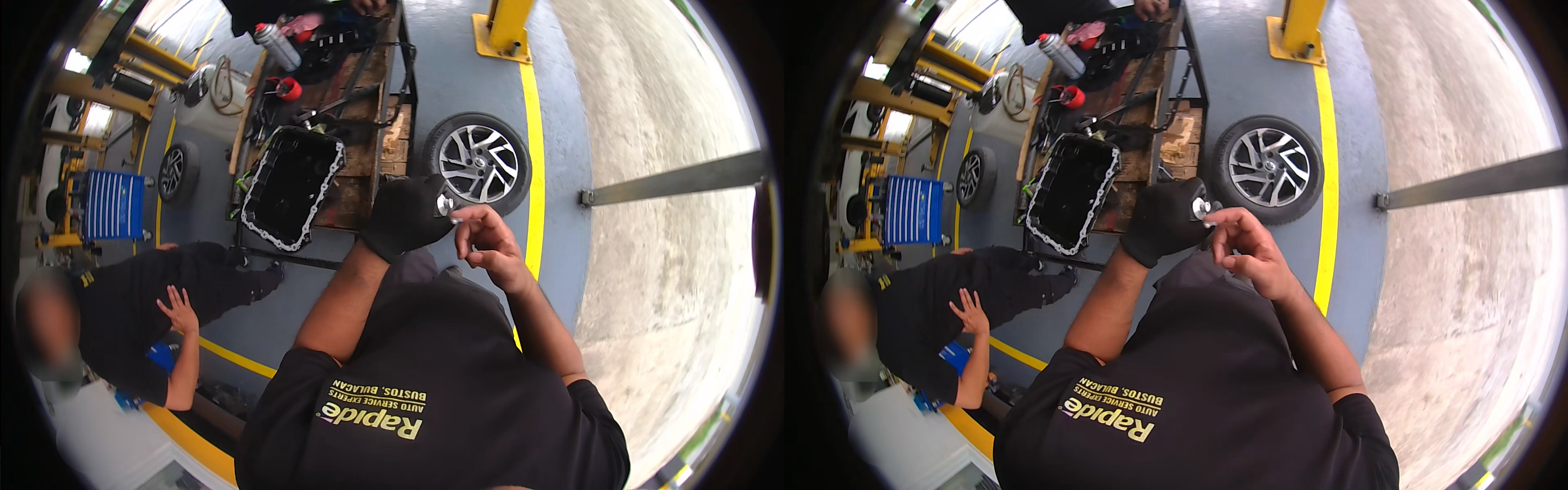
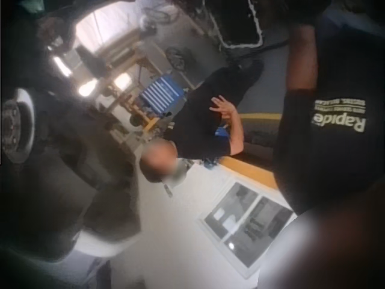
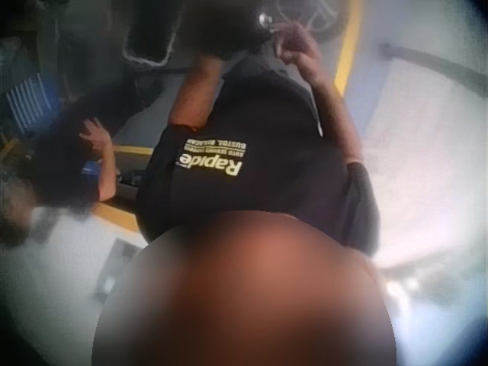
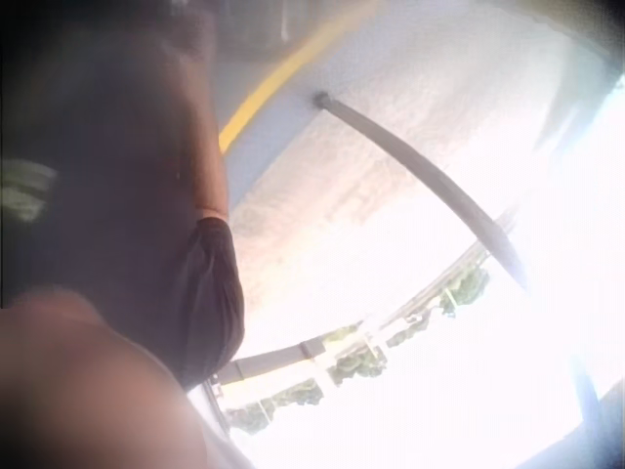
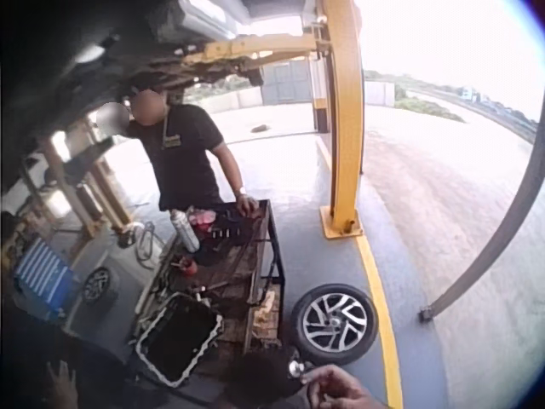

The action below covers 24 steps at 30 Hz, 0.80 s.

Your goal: The person applies sealant along the perimeter of a black oil pan using a tube, then wipes the edges with a cloth. The pan is held and rotated as needed, and the sealant is smoothed by hand. The pan is later lifted and positioned under a raised vehicle.

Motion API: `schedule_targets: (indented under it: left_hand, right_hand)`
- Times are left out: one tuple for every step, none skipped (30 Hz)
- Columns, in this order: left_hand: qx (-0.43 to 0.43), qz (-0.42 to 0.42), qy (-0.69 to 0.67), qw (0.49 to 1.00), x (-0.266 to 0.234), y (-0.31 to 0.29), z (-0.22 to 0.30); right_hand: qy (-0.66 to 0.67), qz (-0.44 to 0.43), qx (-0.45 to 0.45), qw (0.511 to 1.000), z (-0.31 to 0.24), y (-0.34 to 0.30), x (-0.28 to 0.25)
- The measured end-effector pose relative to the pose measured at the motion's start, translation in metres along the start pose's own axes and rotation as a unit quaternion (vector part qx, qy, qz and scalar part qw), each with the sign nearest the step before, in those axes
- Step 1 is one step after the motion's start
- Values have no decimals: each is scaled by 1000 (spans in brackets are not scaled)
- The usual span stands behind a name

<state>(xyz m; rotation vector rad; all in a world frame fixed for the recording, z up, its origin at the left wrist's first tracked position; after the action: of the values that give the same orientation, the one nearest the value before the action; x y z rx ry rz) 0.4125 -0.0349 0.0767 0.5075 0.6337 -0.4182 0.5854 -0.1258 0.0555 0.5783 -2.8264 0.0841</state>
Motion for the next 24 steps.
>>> schedule_targets:
  left_hand:
    - [-14, 10, 34, 999, -2, -7, -17]
    - [-43, 30, 30, 998, -10, -11, -30]
    - [-72, 51, 25, 996, -21, -18, -42]
    - [-99, 74, 18, 992, -32, -23, -55]
    - [-138, 84, 34, 986, -44, -32, -73]
    - [-177, 94, 49, 978, -58, -44, -94]
    - [-218, 103, 61, 969, -72, -54, -113]
    - [-223, 155, 32, 962, -88, -60, -126]
    - [-227, 206, 4, 952, -106, -65, -137]
    - [-249, 244, -19, 937, -120, -75, -157]
    - [-260, 265, -2, 929, -131, -85, -173]
    - [-271, 285, 15, 919, -142, -94, -189]
    - [-265, 295, 78, 915, -155, -95, -197]
    - [-265, 302, 91, 911, -161, -97, -207]
    - [-266, 308, 111, 907, -169, -102, -214]
    - [-263, 316, 130, 902, -171, -104, -220]
    - [-275, 319, 121, 899, -171, -107, -226]
    - [-286, 322, 113, 896, -170, -110, -230]
    - [-292, 324, 105, 894, -170, -110, -233]
    - [-297, 328, 95, 892, -170, -112, -235]
    - [-302, 332, 84, 889, -168, -113, -235]
    - [-307, 336, 74, 887, -166, -116, -235]
    - [-348, 323, 52, 879, -163, -120, -238]
    - [-387, 308, 29, 869, -159, -124, -240]
  right_hand:
    - [43, -11, 5, 999, 5, 12, -2]
    - [79, -19, 11, 997, 10, 25, -6]
    - [116, -26, 20, 993, 15, 40, -9]
    - [50, -30, 59, 997, 23, 58, -15]
    - [-17, -31, 97, 995, 34, 74, -20]
    - [-84, -31, 133, 987, 47, 91, -23]
    - [-180, -46, 116, 976, 60, 109, -25]
    - [-335, -101, 106, 931, 62, 129, -29]
    - [-376, -132, 86, 913, 65, 152, -26]
    - [-420, -163, 67, 890, 65, 174, -22]
    - [-407, -179, 75, 893, 69, 197, -23]
    - [-444, -194, 47, 874, 69, 220, -13]
    - [-494, -214, 37, 842, 62, 244, -4]
    - [-542, -235, 24, 807, 57, 267, 2]
    - [-556, -249, -1, 793, 70, 289, 2]
    - [-573, -261, -28, 776, 80, 309, 2]
    - [-563, -274, -36, 779, 75, 329, 19]
    - [-561, -291, -39, 774, 83, 347, 24]
    - [-550, -302, -30, 778, 85, 361, 31]
    - [-538, -314, -23, 782, 88, 375, 39]
    - [-547, -327, -9, 771, 93, 389, 45]
    - [-555, -340, 4, 759, 98, 400, 50]
    - [-563, -352, 18, 748, 103, 407, 54]
    - [-570, -358, 20, 739, 106, 411, 56]
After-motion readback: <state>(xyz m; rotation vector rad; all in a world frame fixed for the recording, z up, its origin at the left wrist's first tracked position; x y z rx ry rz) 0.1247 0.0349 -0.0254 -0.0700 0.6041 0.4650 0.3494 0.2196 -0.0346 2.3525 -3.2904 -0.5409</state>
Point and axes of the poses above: each hand's wrist, its own y-axis towards the middle knuckle, its own x-axis out of the palm, z = x × y, the point moved 5 cm from there along y, towards the middle knuckle, and after that the axes turned 11 degrees about -y, right-handed, at the moved point
